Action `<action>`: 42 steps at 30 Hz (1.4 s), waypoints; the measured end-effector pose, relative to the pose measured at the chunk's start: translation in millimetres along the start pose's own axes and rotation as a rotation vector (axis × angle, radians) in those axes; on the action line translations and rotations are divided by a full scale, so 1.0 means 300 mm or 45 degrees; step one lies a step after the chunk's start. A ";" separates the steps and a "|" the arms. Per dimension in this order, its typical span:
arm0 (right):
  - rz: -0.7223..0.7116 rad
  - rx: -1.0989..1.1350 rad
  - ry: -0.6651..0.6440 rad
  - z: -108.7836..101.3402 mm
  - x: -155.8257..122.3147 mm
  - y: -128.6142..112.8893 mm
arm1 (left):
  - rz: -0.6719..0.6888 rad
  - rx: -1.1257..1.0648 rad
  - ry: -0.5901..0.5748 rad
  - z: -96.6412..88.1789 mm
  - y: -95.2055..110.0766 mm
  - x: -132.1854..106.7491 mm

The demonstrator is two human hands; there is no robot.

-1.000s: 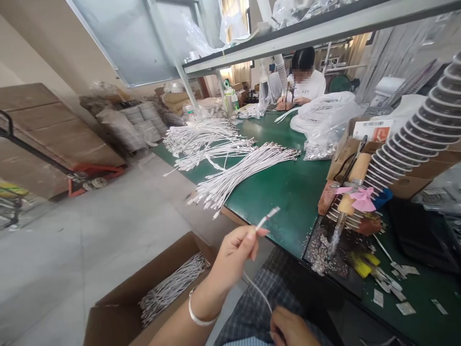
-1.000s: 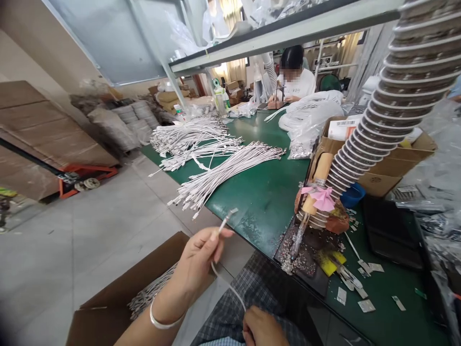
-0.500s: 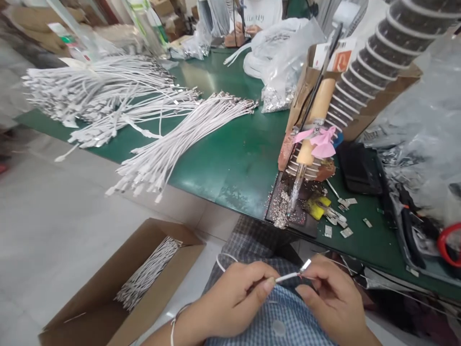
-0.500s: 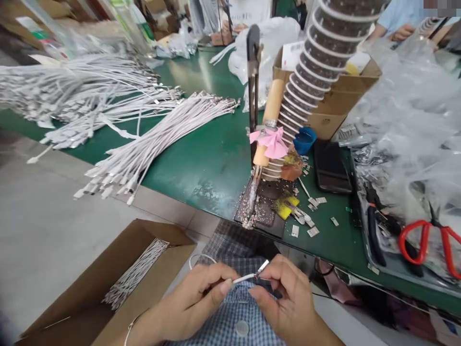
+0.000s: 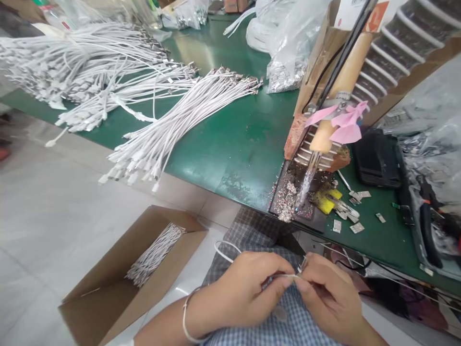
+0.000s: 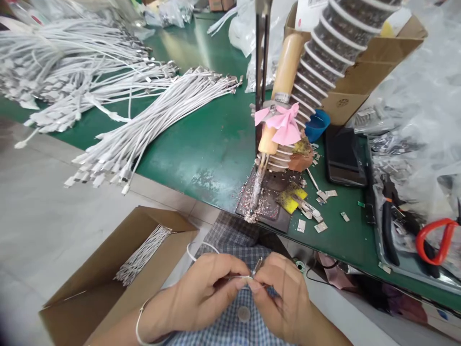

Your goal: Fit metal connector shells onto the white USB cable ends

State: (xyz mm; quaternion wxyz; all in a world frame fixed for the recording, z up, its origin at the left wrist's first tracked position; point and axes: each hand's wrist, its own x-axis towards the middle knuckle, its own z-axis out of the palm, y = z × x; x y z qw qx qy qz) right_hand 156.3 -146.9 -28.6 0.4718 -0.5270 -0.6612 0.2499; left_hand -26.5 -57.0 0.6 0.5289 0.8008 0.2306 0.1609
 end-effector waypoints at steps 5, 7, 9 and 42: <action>0.175 0.309 0.237 -0.006 -0.004 0.010 | -0.110 -0.233 -0.019 -0.017 -0.008 -0.004; 0.265 0.383 0.262 -0.003 -0.002 0.013 | -0.151 -0.278 -0.025 -0.022 -0.009 -0.006; 0.308 0.419 0.191 0.004 0.002 0.013 | -0.156 -0.283 -0.028 -0.024 -0.009 -0.006; 0.038 0.339 0.193 0.015 0.026 0.022 | 0.382 0.250 0.342 -0.013 -0.027 0.017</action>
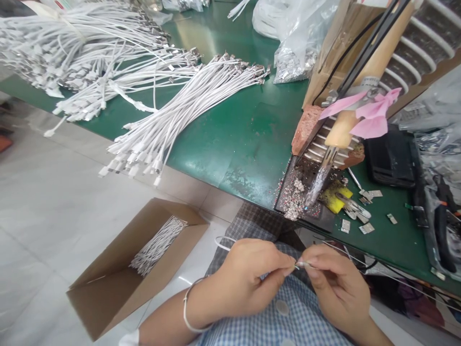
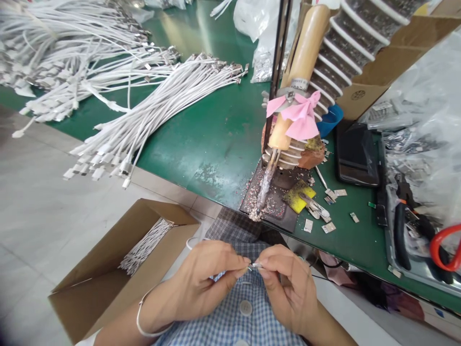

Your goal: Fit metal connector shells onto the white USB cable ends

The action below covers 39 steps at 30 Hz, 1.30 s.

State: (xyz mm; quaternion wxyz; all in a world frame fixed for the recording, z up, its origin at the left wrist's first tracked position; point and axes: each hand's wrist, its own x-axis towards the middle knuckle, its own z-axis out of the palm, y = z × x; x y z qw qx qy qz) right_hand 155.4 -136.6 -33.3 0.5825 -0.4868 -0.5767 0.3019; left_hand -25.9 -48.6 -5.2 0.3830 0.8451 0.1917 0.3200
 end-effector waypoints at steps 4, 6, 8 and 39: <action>0.154 0.189 0.018 0.006 -0.006 -0.012 | -0.023 -0.056 -0.002 0.000 0.003 0.007; 0.213 0.257 0.037 0.008 -0.006 -0.020 | -0.053 -0.083 -0.016 0.001 0.005 0.010; 0.231 0.251 0.060 0.010 -0.001 -0.027 | -0.080 -0.091 -0.004 0.002 0.005 0.011; 0.144 0.226 0.054 0.025 0.010 -0.029 | -0.229 0.030 0.046 -0.003 0.027 0.035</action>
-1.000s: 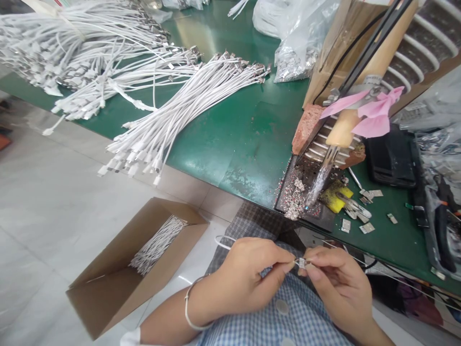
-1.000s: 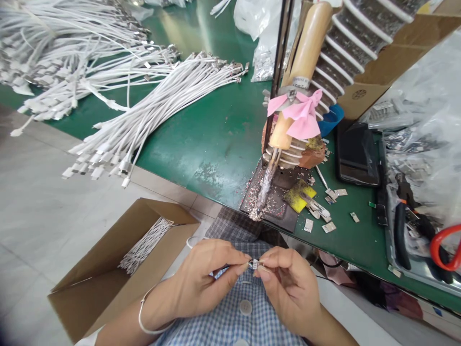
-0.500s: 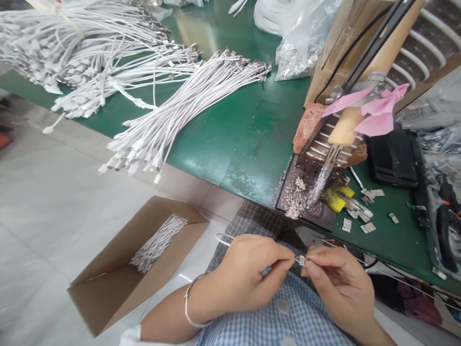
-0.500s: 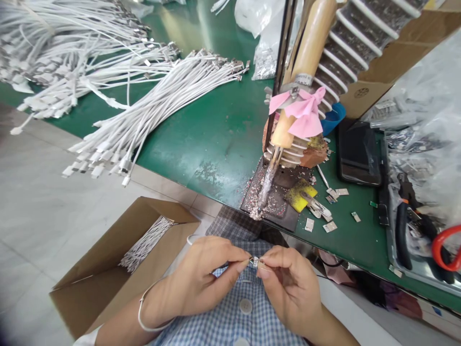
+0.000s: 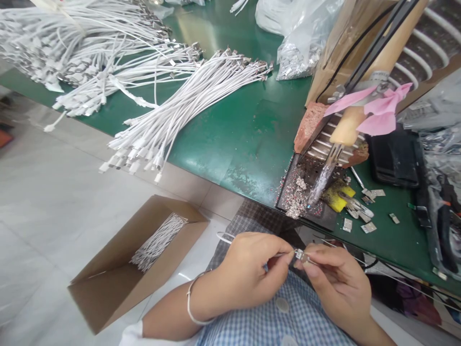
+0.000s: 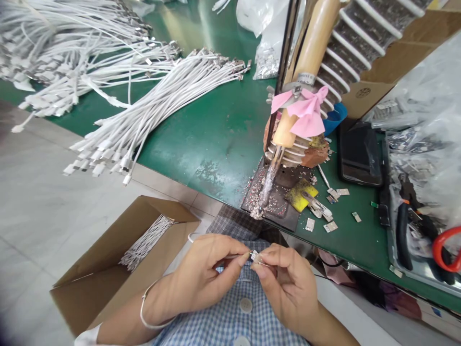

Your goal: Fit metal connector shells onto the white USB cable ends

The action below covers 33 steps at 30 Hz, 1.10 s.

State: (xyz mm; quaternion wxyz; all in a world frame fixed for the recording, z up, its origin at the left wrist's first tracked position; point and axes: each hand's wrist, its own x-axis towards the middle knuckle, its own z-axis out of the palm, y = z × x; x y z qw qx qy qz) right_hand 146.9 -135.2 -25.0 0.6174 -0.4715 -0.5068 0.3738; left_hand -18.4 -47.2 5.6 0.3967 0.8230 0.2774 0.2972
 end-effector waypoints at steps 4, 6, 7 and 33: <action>0.104 0.022 0.017 -0.009 -0.006 -0.009 | -0.005 0.030 -0.012 -0.008 0.002 0.011; 0.124 -0.100 0.108 -0.024 -0.012 -0.009 | -0.034 0.029 -0.044 -0.016 0.002 0.018; 0.092 -0.196 0.145 -0.032 -0.015 -0.007 | -0.043 0.019 -0.049 -0.020 0.002 0.021; -0.165 -0.532 0.218 -0.001 0.075 -0.021 | -0.011 0.298 0.053 0.007 -0.006 0.081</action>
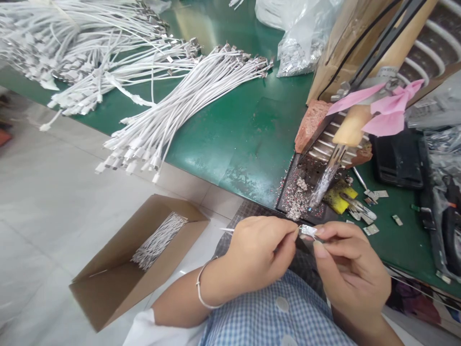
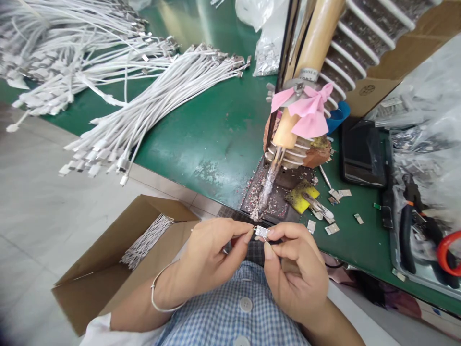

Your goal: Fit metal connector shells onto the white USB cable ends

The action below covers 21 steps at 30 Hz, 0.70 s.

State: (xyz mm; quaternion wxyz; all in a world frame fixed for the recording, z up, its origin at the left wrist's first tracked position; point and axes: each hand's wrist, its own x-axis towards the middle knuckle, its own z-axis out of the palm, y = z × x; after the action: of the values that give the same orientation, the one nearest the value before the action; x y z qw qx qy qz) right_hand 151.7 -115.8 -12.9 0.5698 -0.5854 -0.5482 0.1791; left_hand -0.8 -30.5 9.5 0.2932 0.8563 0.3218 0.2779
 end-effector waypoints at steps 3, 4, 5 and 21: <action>-0.003 -0.032 0.015 0.003 0.022 -0.011 | 0.039 0.059 0.022 0.003 0.000 0.006; -0.008 -0.031 0.020 0.005 0.027 -0.014 | 0.047 0.073 0.021 0.002 0.001 0.010; -0.005 -0.026 0.023 0.007 0.032 -0.016 | 0.055 0.083 0.027 0.001 0.001 0.014; 0.001 -0.014 0.065 0.018 0.051 -0.007 | 0.104 0.115 0.099 0.007 0.001 0.035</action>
State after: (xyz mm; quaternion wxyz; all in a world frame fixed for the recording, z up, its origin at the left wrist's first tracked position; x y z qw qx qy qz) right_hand 151.3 -101.0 -6.2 0.5803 -0.5931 -0.5344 0.1612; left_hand 7.5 -23.8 11.3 0.2301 0.8695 0.3101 0.3081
